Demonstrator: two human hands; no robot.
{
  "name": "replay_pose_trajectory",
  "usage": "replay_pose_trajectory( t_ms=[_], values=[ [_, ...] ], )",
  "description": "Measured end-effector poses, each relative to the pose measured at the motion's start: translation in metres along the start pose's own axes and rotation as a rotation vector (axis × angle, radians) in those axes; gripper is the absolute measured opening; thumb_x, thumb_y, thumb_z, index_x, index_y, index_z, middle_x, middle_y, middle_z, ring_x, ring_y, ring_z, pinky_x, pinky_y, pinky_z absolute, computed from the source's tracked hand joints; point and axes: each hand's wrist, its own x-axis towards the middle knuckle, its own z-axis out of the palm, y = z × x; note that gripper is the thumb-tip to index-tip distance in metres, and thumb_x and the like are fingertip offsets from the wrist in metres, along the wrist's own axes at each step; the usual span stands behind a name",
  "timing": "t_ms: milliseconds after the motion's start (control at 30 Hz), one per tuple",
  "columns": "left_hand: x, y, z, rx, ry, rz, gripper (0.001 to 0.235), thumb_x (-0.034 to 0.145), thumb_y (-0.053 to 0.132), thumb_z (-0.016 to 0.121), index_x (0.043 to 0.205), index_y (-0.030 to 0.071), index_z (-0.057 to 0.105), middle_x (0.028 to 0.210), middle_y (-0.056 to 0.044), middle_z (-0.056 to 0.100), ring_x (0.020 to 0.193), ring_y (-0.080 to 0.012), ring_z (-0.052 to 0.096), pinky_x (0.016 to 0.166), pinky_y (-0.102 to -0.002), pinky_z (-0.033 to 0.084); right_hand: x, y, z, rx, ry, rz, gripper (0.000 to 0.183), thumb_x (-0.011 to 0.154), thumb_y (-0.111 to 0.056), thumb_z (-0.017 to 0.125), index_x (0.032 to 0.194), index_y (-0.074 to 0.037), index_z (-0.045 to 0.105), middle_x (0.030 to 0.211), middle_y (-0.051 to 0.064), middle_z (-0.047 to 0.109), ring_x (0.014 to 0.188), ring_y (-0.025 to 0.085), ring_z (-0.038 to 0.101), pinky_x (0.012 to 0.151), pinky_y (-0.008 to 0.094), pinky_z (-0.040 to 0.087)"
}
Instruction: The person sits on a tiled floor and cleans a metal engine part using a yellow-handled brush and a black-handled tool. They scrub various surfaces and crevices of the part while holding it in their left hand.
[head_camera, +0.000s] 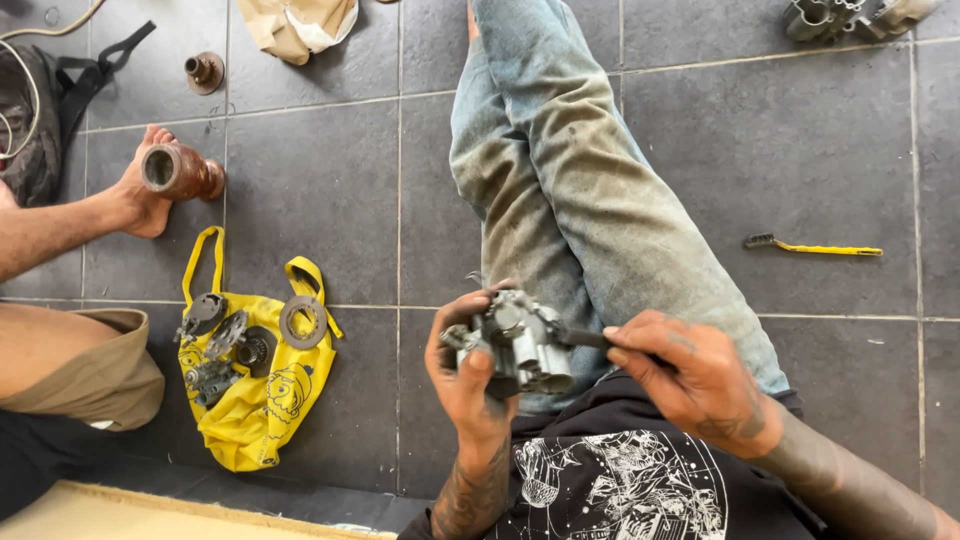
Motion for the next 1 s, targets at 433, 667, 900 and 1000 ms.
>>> replay_pose_trajectory(
  t_ms=[433,667,900,1000],
  values=[
    [-0.005,-0.03,-0.011,-0.191,0.035,-0.252,0.049,0.092,0.037,0.08,0.119,-0.002,0.064,0.122,-0.031,0.067,0.113,-0.0374,0.067,0.097,-0.046,0.057,-0.018,0.009,-0.002,-0.114,0.011,0.184,0.02,0.094,-0.007,0.067,0.114,-0.002,0.068,0.095,0.007,0.073,0.082,0.017,0.071,0.078,0.027,0.057],
    [-0.021,-0.062,-0.024,-0.311,-0.024,-0.516,0.048,0.088,0.037,0.079,0.117,0.002,0.064,0.112,-0.016,0.071,0.095,-0.0265,0.068,0.085,-0.039,0.054,-0.008,0.026,0.002,-0.117,0.021,0.128,0.017,0.099,-0.012,0.061,0.113,-0.003,0.065,0.087,0.007,0.067,0.07,0.016,0.06,0.066,0.028,0.05],
    [-0.019,-0.08,-0.053,-0.592,-0.037,-0.609,0.04,0.098,0.038,0.063,0.121,0.005,0.063,0.122,-0.028,0.065,0.105,-0.0332,0.067,0.092,-0.044,0.055,-0.023,0.031,0.006,-0.159,-0.09,0.11,0.023,0.091,-0.008,0.07,0.114,-0.005,0.07,0.095,0.005,0.075,0.081,0.014,0.072,0.078,0.024,0.057],
    [-0.026,-0.096,-0.046,-0.697,-0.012,-0.837,0.039,0.097,0.043,0.065,0.11,0.007,0.072,0.117,-0.025,0.07,0.102,-0.034,0.07,0.091,-0.045,0.056,-0.008,0.028,0.008,-0.161,-0.007,0.027,0.019,0.094,-0.005,0.068,0.112,-0.001,0.07,0.098,0.01,0.074,0.086,0.019,0.073,0.08,0.026,0.059]
  ],
)
